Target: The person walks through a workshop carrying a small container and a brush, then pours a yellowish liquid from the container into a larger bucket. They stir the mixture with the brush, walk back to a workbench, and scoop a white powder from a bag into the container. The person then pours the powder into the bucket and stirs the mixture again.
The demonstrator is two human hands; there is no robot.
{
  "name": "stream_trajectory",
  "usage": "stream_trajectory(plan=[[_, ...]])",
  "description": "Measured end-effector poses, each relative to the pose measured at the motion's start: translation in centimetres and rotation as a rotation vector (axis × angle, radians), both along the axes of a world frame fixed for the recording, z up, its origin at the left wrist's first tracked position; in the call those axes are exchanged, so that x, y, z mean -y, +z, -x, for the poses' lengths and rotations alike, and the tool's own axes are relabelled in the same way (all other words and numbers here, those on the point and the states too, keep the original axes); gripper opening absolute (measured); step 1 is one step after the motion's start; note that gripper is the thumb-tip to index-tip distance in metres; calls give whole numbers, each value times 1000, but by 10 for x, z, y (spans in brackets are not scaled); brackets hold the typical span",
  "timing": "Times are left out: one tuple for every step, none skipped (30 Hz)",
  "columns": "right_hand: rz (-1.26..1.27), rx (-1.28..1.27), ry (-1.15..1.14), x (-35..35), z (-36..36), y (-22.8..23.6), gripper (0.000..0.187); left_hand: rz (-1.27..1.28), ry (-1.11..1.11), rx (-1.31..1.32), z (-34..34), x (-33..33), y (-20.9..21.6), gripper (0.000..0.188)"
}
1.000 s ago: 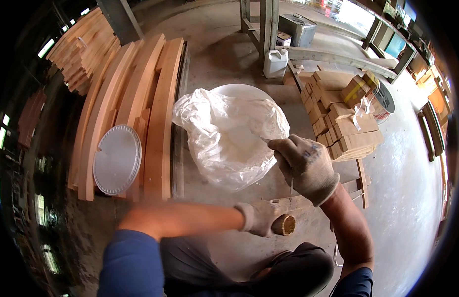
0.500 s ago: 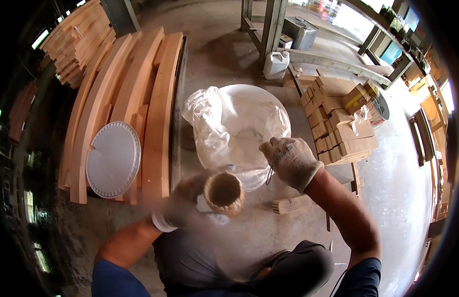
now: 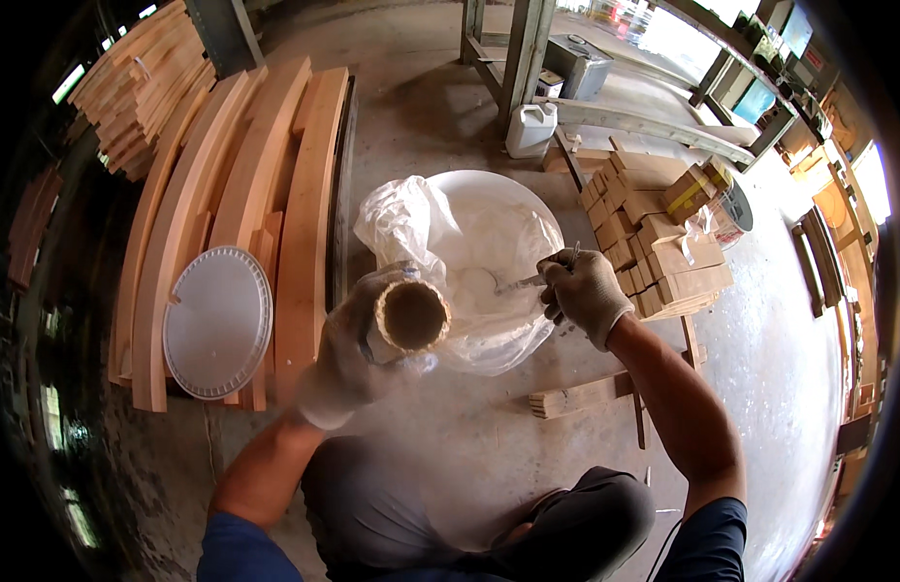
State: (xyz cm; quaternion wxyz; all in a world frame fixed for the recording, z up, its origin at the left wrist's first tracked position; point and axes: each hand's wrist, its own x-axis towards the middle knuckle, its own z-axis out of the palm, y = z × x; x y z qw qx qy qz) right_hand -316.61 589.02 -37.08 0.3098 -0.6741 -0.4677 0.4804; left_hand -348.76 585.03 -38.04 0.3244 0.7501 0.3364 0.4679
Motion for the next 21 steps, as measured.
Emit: stream_trajectory(plan=[[-14,-24,-29,2,-1,-1,25,5,-6,-6,-4,0,11,67],[-28,-47,-59,4,-3,-2,25,10,-26,9,-5,-4,11,66],[-43,-72,-84,6,-4,-2,25,14,-41,23,-4,-7,11,65],[-44,-98,-111,8,-5,0,25,17,-56,37,-4,-11,11,63],[-44,-123,-138,12,-7,6,25,17,-47,32,-5,-15,11,64],[-44,-149,-164,16,-8,10,25,36,-35,64,-5,-18,10,65],[-55,-178,-166,19,-12,10,25,55,-22,96,-6,-22,7,66],[-56,-191,-180,23,-14,11,25,74,-10,129,-7,-26,4,67],[-57,-203,-197,26,-16,13,26,113,-12,194,-10,-30,1,74],[-57,-215,-214,30,-19,14,26,94,-19,161,-12,-33,1,77],[-82,-221,-200,34,-22,15,25,75,-25,129,-15,-36,1,79],[-80,-213,-208,38,-22,20,25,58,-31,98,-17,-38,0,82],[-79,-205,-216,42,-21,26,25,56,-66,91,-20,-41,-3,83],[-78,-197,-224,45,-21,29,25,22,-94,15,-23,-43,-3,81],[-78,-202,-232,47,-23,28,25,-15,-121,-63,-26,-45,-1,79],[-79,-207,-240,50,-25,26,25,-51,-147,-140,-28,-46,0,77],[-79,-213,-248,52,-26,25,26,12,-194,-173,-24,-48,-6,74],[-92,-204,-248,56,-26,25,26,50,-229,-216,-24,-48,-5,75],[-104,-195,-247,60,-24,28,26,88,-263,-260,-25,-47,-4,75],[-116,-187,-246,63,-24,30,27,126,-295,-304,-25,-45,-3,76],[-122,-194,-249,65,-25,30,27,122,-301,-313,-26,-42,-3,76]])
